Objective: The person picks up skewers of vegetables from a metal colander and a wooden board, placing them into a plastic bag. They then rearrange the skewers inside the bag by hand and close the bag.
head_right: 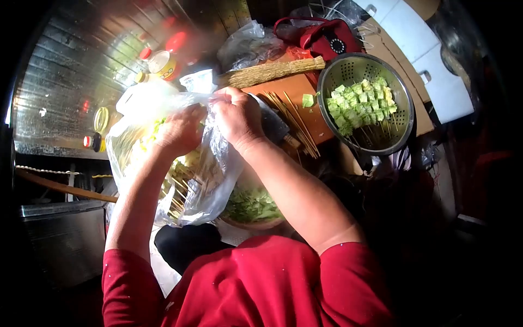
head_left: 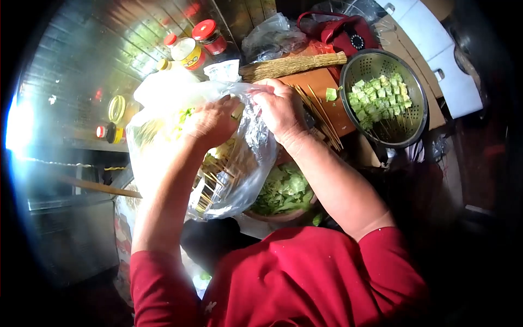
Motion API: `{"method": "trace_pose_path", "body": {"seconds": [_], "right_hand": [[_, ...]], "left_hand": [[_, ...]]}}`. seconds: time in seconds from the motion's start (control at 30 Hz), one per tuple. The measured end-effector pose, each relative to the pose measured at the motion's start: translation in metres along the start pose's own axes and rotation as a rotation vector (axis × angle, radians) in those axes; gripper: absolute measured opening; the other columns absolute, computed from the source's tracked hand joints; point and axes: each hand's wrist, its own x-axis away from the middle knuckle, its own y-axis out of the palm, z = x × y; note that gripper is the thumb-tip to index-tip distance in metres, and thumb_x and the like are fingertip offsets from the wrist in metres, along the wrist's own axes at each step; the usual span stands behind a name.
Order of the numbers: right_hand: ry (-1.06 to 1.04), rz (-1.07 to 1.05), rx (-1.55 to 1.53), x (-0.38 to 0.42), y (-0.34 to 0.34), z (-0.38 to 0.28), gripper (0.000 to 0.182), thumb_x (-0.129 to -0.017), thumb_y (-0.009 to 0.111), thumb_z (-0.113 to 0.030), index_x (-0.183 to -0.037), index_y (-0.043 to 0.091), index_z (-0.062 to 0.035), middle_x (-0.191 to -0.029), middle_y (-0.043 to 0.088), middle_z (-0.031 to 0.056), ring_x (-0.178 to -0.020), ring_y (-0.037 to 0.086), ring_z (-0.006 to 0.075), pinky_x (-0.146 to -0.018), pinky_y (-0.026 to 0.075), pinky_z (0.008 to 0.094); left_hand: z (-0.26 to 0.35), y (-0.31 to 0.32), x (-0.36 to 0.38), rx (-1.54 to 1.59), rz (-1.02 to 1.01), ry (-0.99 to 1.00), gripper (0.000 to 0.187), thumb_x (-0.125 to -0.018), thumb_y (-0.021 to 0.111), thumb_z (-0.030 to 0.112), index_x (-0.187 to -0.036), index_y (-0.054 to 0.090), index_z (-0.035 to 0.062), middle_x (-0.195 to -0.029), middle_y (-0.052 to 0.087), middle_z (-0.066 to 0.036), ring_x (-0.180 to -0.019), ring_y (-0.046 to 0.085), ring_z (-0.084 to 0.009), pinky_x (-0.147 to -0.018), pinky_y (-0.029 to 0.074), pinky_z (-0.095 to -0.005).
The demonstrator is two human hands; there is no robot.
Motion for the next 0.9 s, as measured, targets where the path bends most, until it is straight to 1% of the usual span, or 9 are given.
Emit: {"method": "trace_pose_path", "body": {"seconds": [0.2,0.3,0.4,0.47,0.63,0.73,0.77,0.87,0.9], "right_hand": [[0.047,0.028,-0.091,-0.007,0.002,-0.007,0.016,-0.076,0.057,-0.012,-0.086,0.064,-0.0016,-0.073,0.066,0.0109,-0.066,0.064,0.0201,-0.061,0.05,0.0308],[-0.198,-0.001,0.036,0.004,0.012,-0.014,0.01,-0.08,0.059,-0.004,-0.087,0.065,-0.0009,-0.073,0.063,-0.0005,-0.063,0.054,0.0045,-0.058,0.044,0.02],[-0.251,0.001,0.151,0.015,0.013,-0.027,0.012,-0.081,0.06,-0.008,-0.089,0.065,-0.001,-0.077,0.067,0.0068,-0.068,0.061,0.0112,-0.064,0.048,0.0252],[-0.324,0.003,0.155,0.018,0.014,-0.025,0.014,-0.082,0.059,-0.01,-0.09,0.064,-0.0009,-0.077,0.067,0.0108,-0.07,0.062,0.0127,-0.065,0.049,0.0265],[-0.081,-0.001,-0.095,0.002,0.014,-0.017,0.011,-0.081,0.059,-0.006,-0.089,0.063,0.0001,-0.073,0.063,0.0015,-0.066,0.056,0.0064,-0.06,0.046,0.0216],[-0.025,-0.025,-0.162,0.0,0.017,-0.013,0.014,-0.081,0.057,-0.006,-0.091,0.063,0.0011,-0.076,0.063,0.0015,-0.067,0.056,0.0057,-0.061,0.046,0.0212],[-0.057,-0.028,-0.081,0.005,0.017,-0.019,0.015,-0.081,0.057,-0.008,-0.092,0.063,0.0014,-0.076,0.064,0.0016,-0.068,0.056,0.0059,-0.061,0.046,0.0214],[-0.099,-0.038,0.007,0.007,0.018,-0.02,0.018,-0.082,0.057,-0.011,-0.094,0.063,0.0022,-0.078,0.065,0.0018,-0.068,0.056,0.0065,-0.061,0.046,0.0225],[-0.129,-0.03,0.033,0.007,0.019,-0.022,0.017,-0.082,0.057,-0.01,-0.093,0.063,0.0018,-0.076,0.064,0.0017,-0.066,0.056,0.0064,-0.06,0.046,0.0222]], "left_hand": [[0.02,-0.017,-0.006,-0.122,-0.209,-0.097,0.037,-0.078,0.053,0.02,-0.113,0.057,0.0084,-0.122,0.053,-0.016,-0.112,0.053,-0.0315,-0.092,0.042,-0.0429],[-0.003,0.017,-0.012,-0.25,-0.14,0.003,0.04,-0.077,0.056,0.023,-0.114,0.056,0.008,-0.121,0.053,-0.015,-0.115,0.051,-0.0289,-0.093,0.04,-0.0416],[0.006,0.017,-0.014,-0.094,-0.175,-0.035,0.054,-0.076,0.059,0.034,-0.124,0.052,0.0116,-0.129,0.05,-0.011,-0.121,0.046,-0.0236,-0.1,0.032,-0.0426],[0.014,0.024,-0.004,-0.306,0.053,0.162,0.045,-0.075,0.063,0.027,-0.117,0.056,0.0116,-0.12,0.056,-0.011,-0.119,0.047,-0.0278,-0.102,0.034,-0.039],[0.012,-0.006,-0.02,-0.062,-0.346,-0.135,0.052,-0.074,0.061,0.028,-0.123,0.052,0.0101,-0.128,0.05,-0.013,-0.124,0.041,-0.0306,-0.106,0.028,-0.0407],[-0.003,0.014,-0.023,-0.334,-0.179,0.043,0.049,-0.075,0.062,0.029,-0.119,0.054,0.0091,-0.124,0.053,-0.014,-0.12,0.046,-0.0299,-0.103,0.032,-0.0422],[-0.019,0.031,-0.027,-0.304,0.086,0.123,0.035,-0.077,0.059,0.03,-0.102,0.063,0.0057,-0.098,0.064,-0.016,-0.099,0.061,-0.0269,-0.087,0.046,-0.0401],[-0.026,0.034,-0.044,-0.079,-0.054,-0.028,0.041,-0.077,0.059,0.036,-0.105,0.063,0.0058,-0.108,0.063,-0.015,-0.106,0.058,-0.0262,-0.089,0.045,-0.0398],[-0.039,0.051,-0.052,0.306,-0.069,-0.046,0.046,-0.077,0.058,0.041,-0.105,0.063,0.0058,-0.115,0.061,-0.014,-0.109,0.057,-0.0267,-0.091,0.045,-0.04]]}}
